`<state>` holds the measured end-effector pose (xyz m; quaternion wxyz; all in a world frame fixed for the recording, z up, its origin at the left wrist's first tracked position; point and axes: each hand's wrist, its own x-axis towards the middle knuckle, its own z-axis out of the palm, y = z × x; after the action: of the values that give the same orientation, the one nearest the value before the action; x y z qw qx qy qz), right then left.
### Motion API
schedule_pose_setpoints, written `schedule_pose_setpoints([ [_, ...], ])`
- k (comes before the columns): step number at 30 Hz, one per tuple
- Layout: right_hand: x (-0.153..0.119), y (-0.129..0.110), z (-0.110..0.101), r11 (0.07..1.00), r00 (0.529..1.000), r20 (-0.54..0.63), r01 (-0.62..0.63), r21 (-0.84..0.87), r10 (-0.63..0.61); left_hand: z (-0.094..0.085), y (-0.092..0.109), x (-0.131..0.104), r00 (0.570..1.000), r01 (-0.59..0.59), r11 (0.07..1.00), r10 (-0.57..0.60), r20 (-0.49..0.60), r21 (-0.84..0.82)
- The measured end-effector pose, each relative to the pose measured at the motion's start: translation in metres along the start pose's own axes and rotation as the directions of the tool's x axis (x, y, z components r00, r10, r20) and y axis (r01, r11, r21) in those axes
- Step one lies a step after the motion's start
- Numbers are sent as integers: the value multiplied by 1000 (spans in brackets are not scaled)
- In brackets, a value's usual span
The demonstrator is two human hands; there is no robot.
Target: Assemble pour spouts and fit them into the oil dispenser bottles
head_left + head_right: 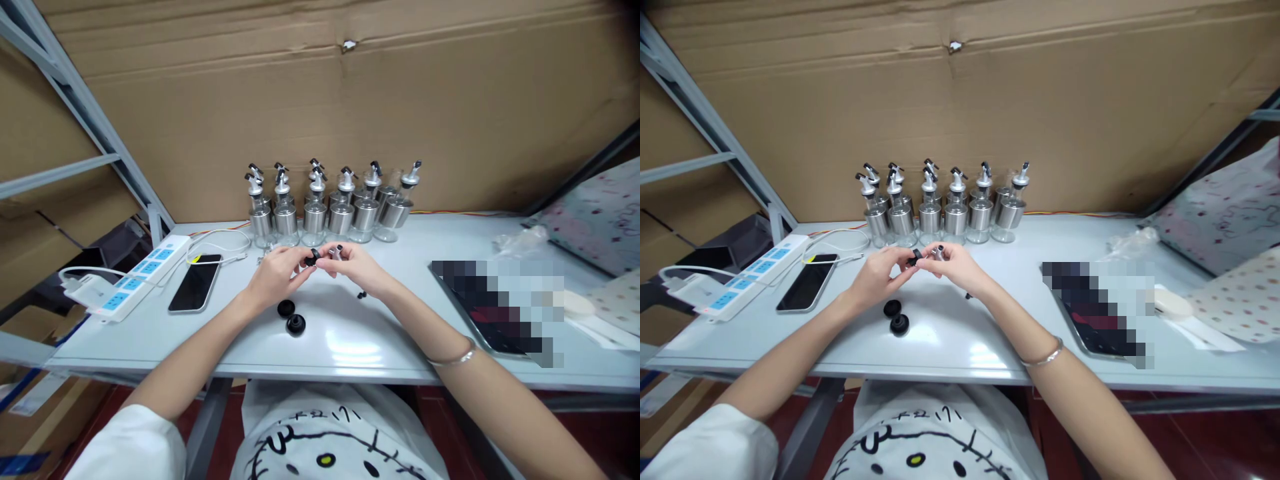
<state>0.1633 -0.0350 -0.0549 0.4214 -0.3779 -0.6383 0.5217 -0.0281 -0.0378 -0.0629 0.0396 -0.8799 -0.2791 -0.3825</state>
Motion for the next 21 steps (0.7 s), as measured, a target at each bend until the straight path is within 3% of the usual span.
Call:
schedule_pose_setpoints([
  [6,-1,-7,0,999,996,-85,36,-40,-40,2,-2,-1,1000,0,999,-1,23,34],
  [21,1,0,0,985,995,-99,6,-170,-23,5,-4,-3,987,62,995,-73,141,80],
])
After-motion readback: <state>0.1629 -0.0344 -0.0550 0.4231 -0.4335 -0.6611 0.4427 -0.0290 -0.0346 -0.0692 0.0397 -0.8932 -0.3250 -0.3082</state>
